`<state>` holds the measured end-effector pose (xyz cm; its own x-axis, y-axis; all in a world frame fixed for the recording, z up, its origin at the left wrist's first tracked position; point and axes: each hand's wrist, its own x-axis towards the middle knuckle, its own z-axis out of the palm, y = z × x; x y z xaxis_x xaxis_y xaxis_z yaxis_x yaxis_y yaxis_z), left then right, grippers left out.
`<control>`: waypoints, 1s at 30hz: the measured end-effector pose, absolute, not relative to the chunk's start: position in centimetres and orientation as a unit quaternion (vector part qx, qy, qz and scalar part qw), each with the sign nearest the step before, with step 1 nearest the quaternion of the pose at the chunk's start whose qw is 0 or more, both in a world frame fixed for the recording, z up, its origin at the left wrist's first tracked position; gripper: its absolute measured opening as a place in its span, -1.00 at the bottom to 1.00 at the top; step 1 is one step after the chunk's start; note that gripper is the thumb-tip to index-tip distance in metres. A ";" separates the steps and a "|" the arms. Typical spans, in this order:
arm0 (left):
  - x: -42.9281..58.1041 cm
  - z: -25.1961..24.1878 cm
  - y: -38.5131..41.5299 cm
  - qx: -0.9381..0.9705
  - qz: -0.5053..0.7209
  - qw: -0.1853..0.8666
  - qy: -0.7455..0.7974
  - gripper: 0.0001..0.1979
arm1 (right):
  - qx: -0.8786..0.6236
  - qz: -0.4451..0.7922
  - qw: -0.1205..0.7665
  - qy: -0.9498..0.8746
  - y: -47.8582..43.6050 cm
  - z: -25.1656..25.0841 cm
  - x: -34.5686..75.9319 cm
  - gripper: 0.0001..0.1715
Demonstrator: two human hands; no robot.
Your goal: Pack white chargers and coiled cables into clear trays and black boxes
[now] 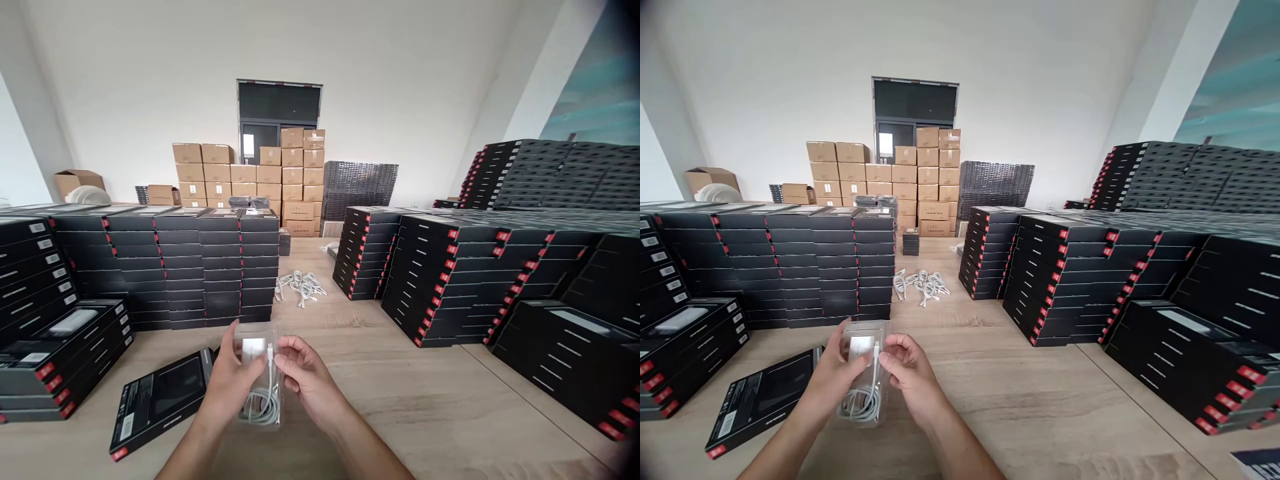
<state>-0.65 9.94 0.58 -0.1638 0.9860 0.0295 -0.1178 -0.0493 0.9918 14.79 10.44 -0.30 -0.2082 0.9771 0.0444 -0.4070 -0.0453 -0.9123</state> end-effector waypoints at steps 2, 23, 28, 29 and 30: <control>-0.7 0.5 9.9 0.442 0.581 0.468 0.498 -0.09 | -0.332 0.639 0.536 -0.441 10.4 -0.3 14.7 -0.60; -0.2 0.6 9.6 0.488 0.558 0.493 0.455 -0.11 | -0.406 0.586 0.487 -0.505 10.2 0.4 15.2 -0.50; -3.8 1.6 9.6 0.556 0.502 0.478 0.459 -0.06 | -0.442 0.569 0.511 -0.468 11.4 0.3 16.8 -0.37; -5.3 1.8 9.6 0.580 0.492 0.427 0.488 -0.08 | -0.439 0.573 0.538 -0.435 11.8 0.3 17.3 -0.38; -6.7 1.9 9.7 0.618 0.463 0.368 0.518 -0.10 | -0.433 0.579 0.566 -0.396 12.1 0.4 17.8 -0.40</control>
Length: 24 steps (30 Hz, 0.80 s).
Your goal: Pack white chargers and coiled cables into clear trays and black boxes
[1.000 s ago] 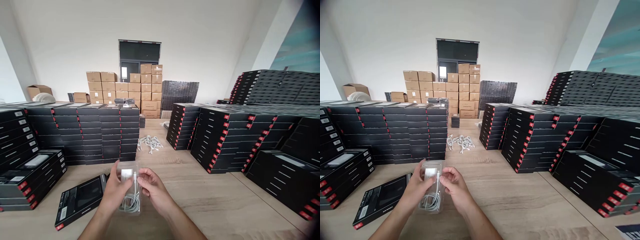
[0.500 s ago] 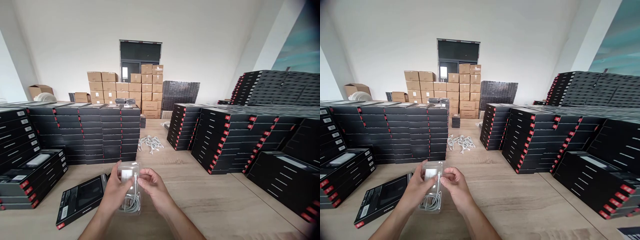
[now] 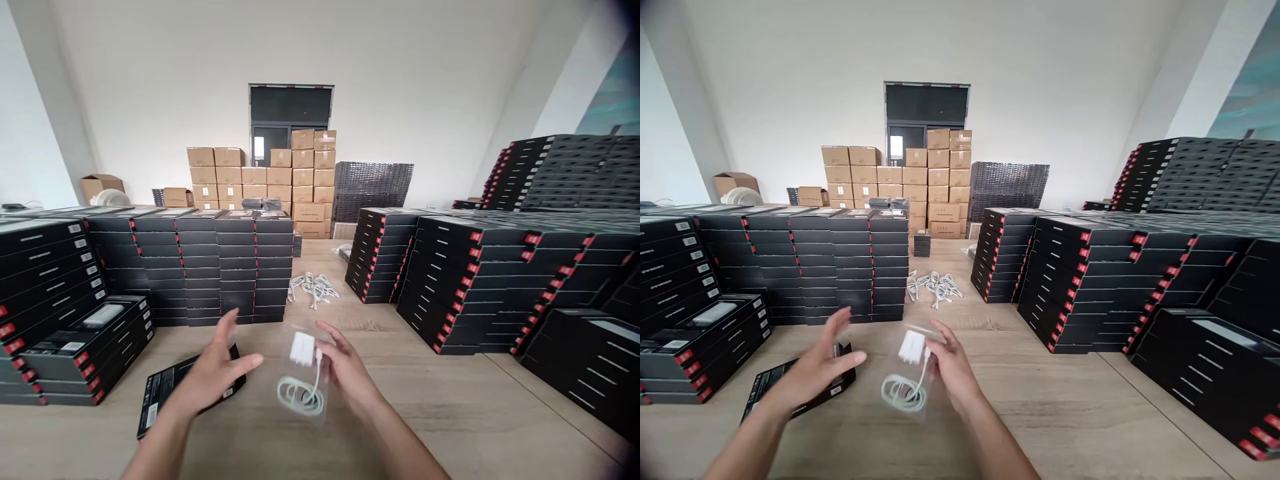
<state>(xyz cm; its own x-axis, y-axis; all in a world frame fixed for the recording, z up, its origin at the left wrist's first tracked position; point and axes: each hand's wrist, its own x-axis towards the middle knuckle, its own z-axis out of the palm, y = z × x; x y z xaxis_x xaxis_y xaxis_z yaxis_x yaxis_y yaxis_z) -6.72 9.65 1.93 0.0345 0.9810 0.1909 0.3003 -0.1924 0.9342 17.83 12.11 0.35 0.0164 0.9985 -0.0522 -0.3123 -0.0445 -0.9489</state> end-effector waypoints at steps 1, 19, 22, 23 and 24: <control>-8.1 1.9 9.7 0.646 0.417 0.307 0.560 -0.14 | -0.425 0.584 0.590 -0.360 12.4 0.4 18.3 -0.41; -3.2 1.3 9.1 0.755 0.259 0.090 0.595 -0.07 | -0.382 0.460 0.722 -0.348 10.5 0.5 14.1 -0.01; -3.3 0.9 9.5 0.732 0.284 0.032 0.618 -0.07 | -0.396 0.467 0.704 -0.360 10.5 0.4 14.2 -0.05; -3.5 0.9 9.6 0.729 0.292 0.016 0.619 -0.08 | -0.400 0.473 0.695 -0.365 10.5 0.4 14.3 -0.07; -3.6 0.8 9.7 0.729 0.301 0.005 0.615 -0.09 | -0.404 0.477 0.687 -0.371 10.5 0.5 14.5 -0.09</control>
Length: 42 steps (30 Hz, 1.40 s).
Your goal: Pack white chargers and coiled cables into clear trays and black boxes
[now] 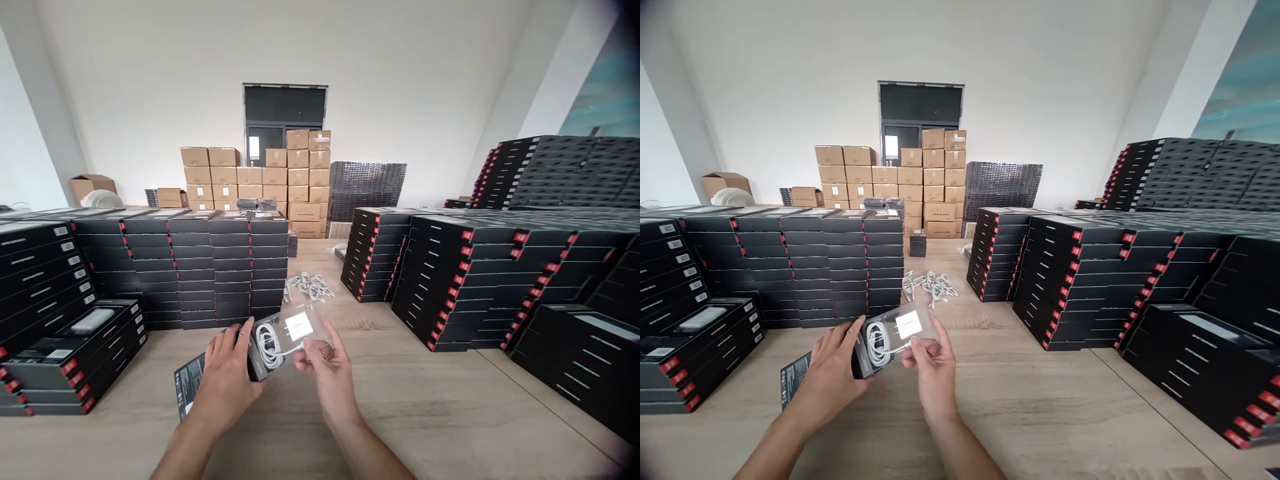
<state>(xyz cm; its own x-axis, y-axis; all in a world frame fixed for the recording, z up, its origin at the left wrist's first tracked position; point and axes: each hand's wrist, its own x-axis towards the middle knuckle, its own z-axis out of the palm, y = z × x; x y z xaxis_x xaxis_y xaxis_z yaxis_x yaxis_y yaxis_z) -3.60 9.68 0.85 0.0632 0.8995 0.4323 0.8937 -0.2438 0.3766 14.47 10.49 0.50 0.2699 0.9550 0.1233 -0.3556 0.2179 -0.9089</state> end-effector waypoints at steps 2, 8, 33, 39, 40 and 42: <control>-3.8 0.9 9.6 0.743 0.312 0.003 0.592 -0.09 | -0.408 0.483 0.669 -0.391 10.3 0.9 14.8 -0.12; -3.9 2.0 8.8 0.759 0.365 0.085 0.532 -0.09 | -0.298 0.588 0.610 -0.440 10.3 2.3 16.4 -0.36; 0.6 0.1 8.7 0.590 0.620 0.385 0.345 -0.31 | -0.376 0.361 0.592 -0.615 10.6 3.4 19.1 -0.67; -0.8 -0.1 9.3 0.643 0.610 0.262 0.381 -0.72 | -0.345 0.242 0.555 -0.718 10.0 3.1 18.1 -0.86; -1.1 0.0 9.3 0.654 0.604 0.252 0.381 -0.78 | -0.349 0.218 0.548 -0.728 10.0 3.1 18.1 -0.89; -1.7 0.5 9.2 0.663 0.600 0.244 0.375 -0.86 | -0.358 0.179 0.545 -0.737 9.9 3.1 18.1 -0.90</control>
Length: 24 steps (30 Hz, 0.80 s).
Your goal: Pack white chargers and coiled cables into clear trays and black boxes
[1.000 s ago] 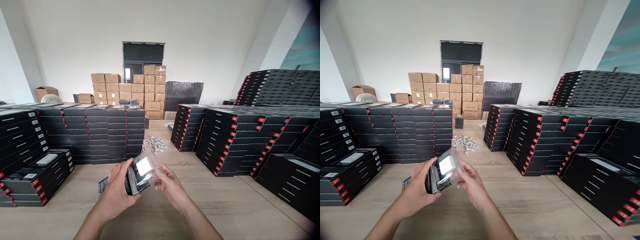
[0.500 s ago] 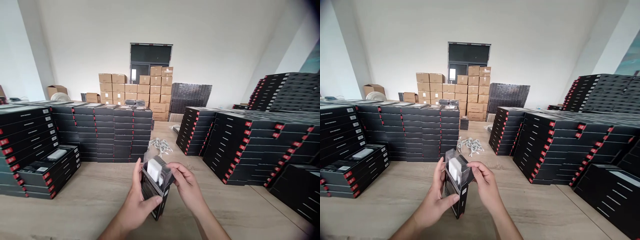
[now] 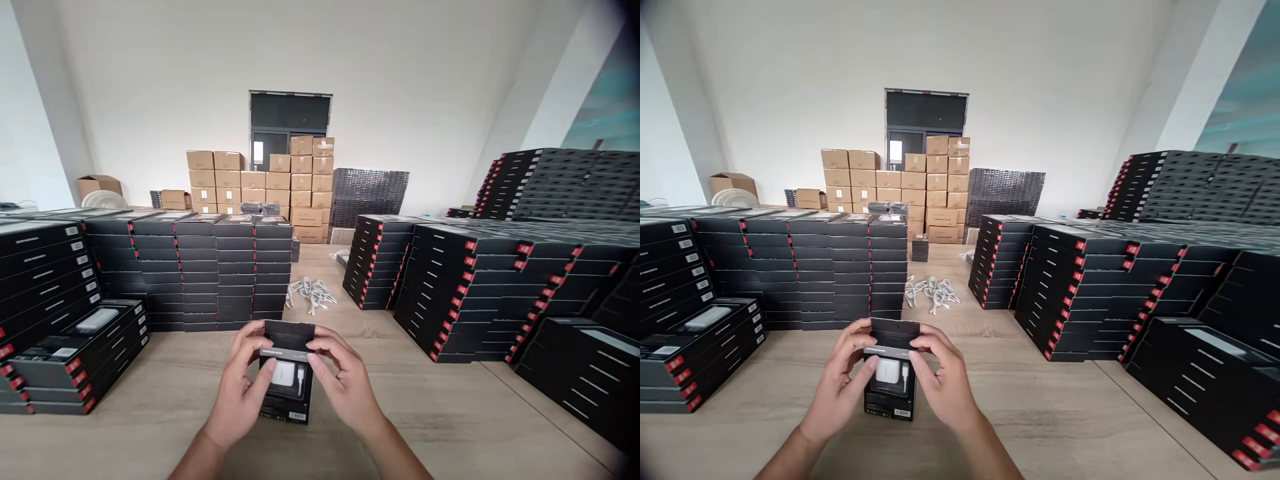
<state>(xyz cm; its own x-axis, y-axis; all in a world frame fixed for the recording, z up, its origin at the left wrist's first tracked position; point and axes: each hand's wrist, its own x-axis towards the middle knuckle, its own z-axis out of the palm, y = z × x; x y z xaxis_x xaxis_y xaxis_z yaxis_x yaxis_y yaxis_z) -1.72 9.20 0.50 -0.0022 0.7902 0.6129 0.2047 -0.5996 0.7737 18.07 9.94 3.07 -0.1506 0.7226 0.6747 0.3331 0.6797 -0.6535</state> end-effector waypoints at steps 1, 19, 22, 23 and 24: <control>-2.0 0.8 9.1 0.664 0.601 0.245 0.371 -0.88 | -0.362 0.167 0.546 -0.737 9.9 3.1 18.0 -0.91; -3.1 2.8 8.3 0.708 0.583 0.239 0.320 -0.80 | -0.345 0.248 0.541 -0.725 8.8 4.8 17.6 -0.87; -3.2 2.4 8.4 0.713 0.578 0.229 0.323 -0.81 | -0.338 0.260 0.524 -0.737 9.0 4.7 18.1 -0.85; -3.3 2.3 8.5 0.714 0.578 0.225 0.324 -0.81 | -0.333 0.265 0.518 -0.742 9.0 4.7 18.3 -0.84; -3.4 2.2 8.6 0.715 0.577 0.223 0.326 -0.81 | -0.328 0.270 0.512 -0.747 9.1 4.7 18.5 -0.84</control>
<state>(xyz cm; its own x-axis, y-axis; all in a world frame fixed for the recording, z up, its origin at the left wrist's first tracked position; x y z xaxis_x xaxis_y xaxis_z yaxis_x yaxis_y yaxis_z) -3.40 8.61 2.24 0.1222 0.7235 0.6795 0.2090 -0.6880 0.6950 18.46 9.08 4.67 -0.2621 0.7657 0.5874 0.2130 0.6395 -0.7387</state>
